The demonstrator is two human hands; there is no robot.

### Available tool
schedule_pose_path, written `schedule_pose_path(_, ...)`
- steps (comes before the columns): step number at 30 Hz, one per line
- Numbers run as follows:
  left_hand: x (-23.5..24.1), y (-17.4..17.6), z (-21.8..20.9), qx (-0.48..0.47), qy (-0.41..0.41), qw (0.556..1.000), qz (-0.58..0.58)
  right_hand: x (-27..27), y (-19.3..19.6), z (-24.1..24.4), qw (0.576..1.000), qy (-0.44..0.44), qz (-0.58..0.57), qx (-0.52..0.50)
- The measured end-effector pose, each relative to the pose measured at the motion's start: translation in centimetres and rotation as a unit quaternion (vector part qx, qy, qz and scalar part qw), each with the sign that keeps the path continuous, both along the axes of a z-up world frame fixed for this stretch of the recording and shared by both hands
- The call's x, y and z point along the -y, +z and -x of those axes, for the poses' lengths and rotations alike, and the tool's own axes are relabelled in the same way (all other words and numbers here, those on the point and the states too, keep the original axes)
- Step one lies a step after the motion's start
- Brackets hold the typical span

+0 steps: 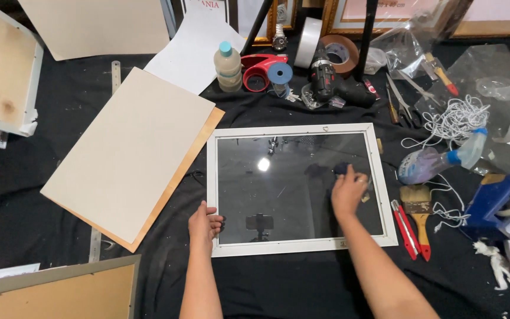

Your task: Cleaning the glass of a picture frame and then placing the backing paper and wooden board inside to complete the assembly.

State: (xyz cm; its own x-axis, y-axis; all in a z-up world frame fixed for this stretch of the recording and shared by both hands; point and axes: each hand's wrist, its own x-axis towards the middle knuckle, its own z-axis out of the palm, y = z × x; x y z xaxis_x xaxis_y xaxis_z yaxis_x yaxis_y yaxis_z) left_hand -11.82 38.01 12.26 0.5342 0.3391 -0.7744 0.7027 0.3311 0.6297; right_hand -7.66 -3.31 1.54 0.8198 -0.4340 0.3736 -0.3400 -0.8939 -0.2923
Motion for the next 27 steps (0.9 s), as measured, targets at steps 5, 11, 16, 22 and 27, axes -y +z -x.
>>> schedule_pose_path(5, -0.2, -2.7, 0.0, 0.000, 0.002, 1.000, -0.022, -19.9, 5.1, 2.3, 0.973, 0.205, -0.098, -0.051)
schedule_pose_path(11, -0.4, -4.7, -0.2, -0.013, 0.001, 0.999, -0.040, -28.2, 4.0, 0.8, 0.939, 0.336, -0.047, -0.057)
schedule_pose_path(16, -0.2, -4.1, -0.4, -0.032, -0.011, 0.999, -0.038, -29.4, 5.0, -7.2, 0.943, 0.330, -0.021, -0.025)
schedule_pose_path(22, -0.3, -2.8, -0.6, -0.038, -0.016, 0.999, -0.014, -28.6, 4.2, -14.1, 0.936, 0.345, 0.029, -0.060)
schedule_pose_path(27, 0.0, -2.8, -0.6, -0.034, -0.007, 0.999, -0.021, -21.0, 5.1, -12.6, 0.942, 0.322, 0.054, -0.080)
